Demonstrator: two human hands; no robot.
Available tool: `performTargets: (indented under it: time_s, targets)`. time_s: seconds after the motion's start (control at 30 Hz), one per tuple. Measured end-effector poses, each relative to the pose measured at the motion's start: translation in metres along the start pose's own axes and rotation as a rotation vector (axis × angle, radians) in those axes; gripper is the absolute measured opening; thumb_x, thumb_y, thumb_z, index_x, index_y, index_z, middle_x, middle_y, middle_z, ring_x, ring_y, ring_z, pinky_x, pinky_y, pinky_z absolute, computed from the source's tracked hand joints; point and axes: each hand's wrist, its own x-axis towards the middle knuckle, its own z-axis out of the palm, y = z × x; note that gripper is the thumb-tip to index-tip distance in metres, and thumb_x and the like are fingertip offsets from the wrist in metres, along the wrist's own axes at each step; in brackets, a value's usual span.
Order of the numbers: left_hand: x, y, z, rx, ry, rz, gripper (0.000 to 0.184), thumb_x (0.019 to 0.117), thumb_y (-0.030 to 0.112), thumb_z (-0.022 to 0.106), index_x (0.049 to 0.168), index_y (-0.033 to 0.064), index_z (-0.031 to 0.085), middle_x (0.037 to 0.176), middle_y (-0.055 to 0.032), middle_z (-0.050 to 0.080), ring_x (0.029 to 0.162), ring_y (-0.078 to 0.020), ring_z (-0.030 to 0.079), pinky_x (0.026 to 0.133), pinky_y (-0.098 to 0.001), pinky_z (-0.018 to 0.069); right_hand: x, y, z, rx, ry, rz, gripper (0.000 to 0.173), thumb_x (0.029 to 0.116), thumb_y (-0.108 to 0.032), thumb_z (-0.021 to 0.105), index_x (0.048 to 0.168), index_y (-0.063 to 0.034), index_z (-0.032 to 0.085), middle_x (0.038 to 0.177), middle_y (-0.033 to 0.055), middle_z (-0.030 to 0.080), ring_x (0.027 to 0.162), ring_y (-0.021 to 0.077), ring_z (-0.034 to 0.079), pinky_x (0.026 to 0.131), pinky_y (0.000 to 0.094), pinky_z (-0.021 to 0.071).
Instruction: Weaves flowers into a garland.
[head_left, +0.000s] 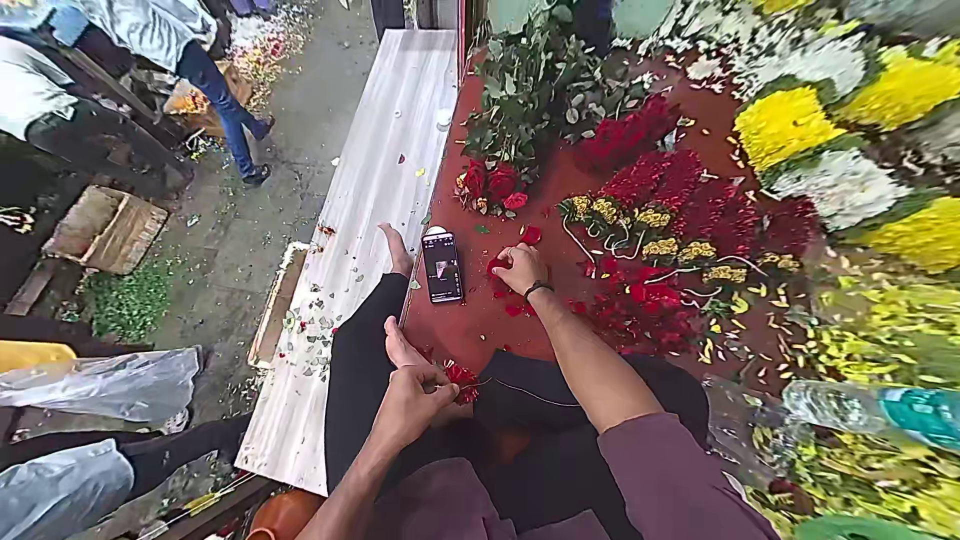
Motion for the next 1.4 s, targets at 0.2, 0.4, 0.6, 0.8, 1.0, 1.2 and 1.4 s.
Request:
performTargets:
  time_s: [0.2,0.4,0.6,0.8,1.0,1.2,1.4]
  targets:
    - [-0.006,-0.010,-0.002,-0.040,0.027,-0.033,0.016,0.0906,0.029,0.075,0.083,0.0147,0.076,0.068,0.0042,0.068,0.057,-0.0079,0.060,0.056,-0.0296,0.0511,-0.017,0.011,-0.055,0.293,-0.074,0.125,0.022,0.0893,-0.022,0.078,0.104,-0.0062,0.077,0.099,0.0152,0.075,0.091,0.0321,0.073,0.088,0.0606,0.0569]
    - [0.007,-0.002,0.009,-0.021,-0.019,0.031,0.017,0.0922,0.028,0.073,0.084,0.0138,0.076,0.072,0.0044,0.069,0.063,-0.0066,0.062,0.061,-0.0289,0.0524,-0.054,0.021,-0.116,0.384,-0.009,0.180,0.018,0.0952,-0.021,0.073,0.108,-0.0099,0.079,0.105,0.0106,0.076,0.097,0.0236,0.071,0.090,0.0515,0.0552]
    - [0.007,-0.004,0.012,-0.245,0.015,-0.019,0.021,0.0969,0.025,0.069,0.104,0.0050,0.072,0.082,-0.0017,0.068,0.074,-0.0115,0.064,0.072,-0.0317,0.0547,-0.097,-0.016,-0.141,0.712,0.107,0.185,0.022,0.0904,-0.005,0.075,0.112,-0.0045,0.072,0.096,0.0089,0.074,0.063,0.0139,0.065,0.053,0.0305,0.0549]
    - [0.012,-0.003,0.013,-0.665,0.062,-0.059,0.027,0.1019,0.017,0.061,0.119,-0.0031,0.064,0.096,-0.0104,0.071,0.084,-0.0157,0.067,0.080,-0.0325,0.0553,-0.183,-0.100,-0.116,0.817,-0.176,-0.363,0.014,0.0856,0.003,0.075,0.098,-0.0052,0.076,0.104,0.0058,0.074,0.088,0.0159,0.071,0.076,0.0328,0.0624]
    - [0.023,-0.006,0.016,-0.819,0.052,0.005,0.029,0.0929,0.008,0.070,0.119,-0.0033,0.063,0.098,-0.0123,0.071,0.086,-0.0176,0.067,0.085,-0.0362,0.0561,-0.200,-0.124,-0.081,0.768,-0.191,-0.465,0.011,0.0837,0.000,0.074,0.091,-0.0079,0.077,0.100,0.0033,0.073,0.088,0.0132,0.070,0.075,0.0303,0.0612]
    - [0.023,0.000,0.020,-0.772,0.112,-0.021,0.037,0.0834,-0.001,0.078,0.117,-0.0054,0.062,0.093,-0.0128,0.073,0.084,-0.0182,0.070,0.084,-0.0366,0.0591,-0.202,-0.122,-0.072,0.845,-0.178,-0.313,0.016,0.0824,-0.002,0.076,0.098,-0.0067,0.074,0.089,0.0039,0.074,0.077,0.0145,0.070,0.069,0.0313,0.0613]
    - [0.025,0.001,0.014,-0.776,0.124,-0.034,0.035,0.0820,0.000,0.079,0.113,-0.0045,0.064,0.089,-0.0111,0.072,0.084,-0.0168,0.068,0.085,-0.0361,0.0568,-0.197,-0.110,-0.085,0.937,-0.531,-0.340,0.064,0.0754,-0.005,0.080,0.136,-0.0101,0.062,0.115,0.0074,0.071,0.094,0.0197,0.071,0.081,0.0352,0.0631]
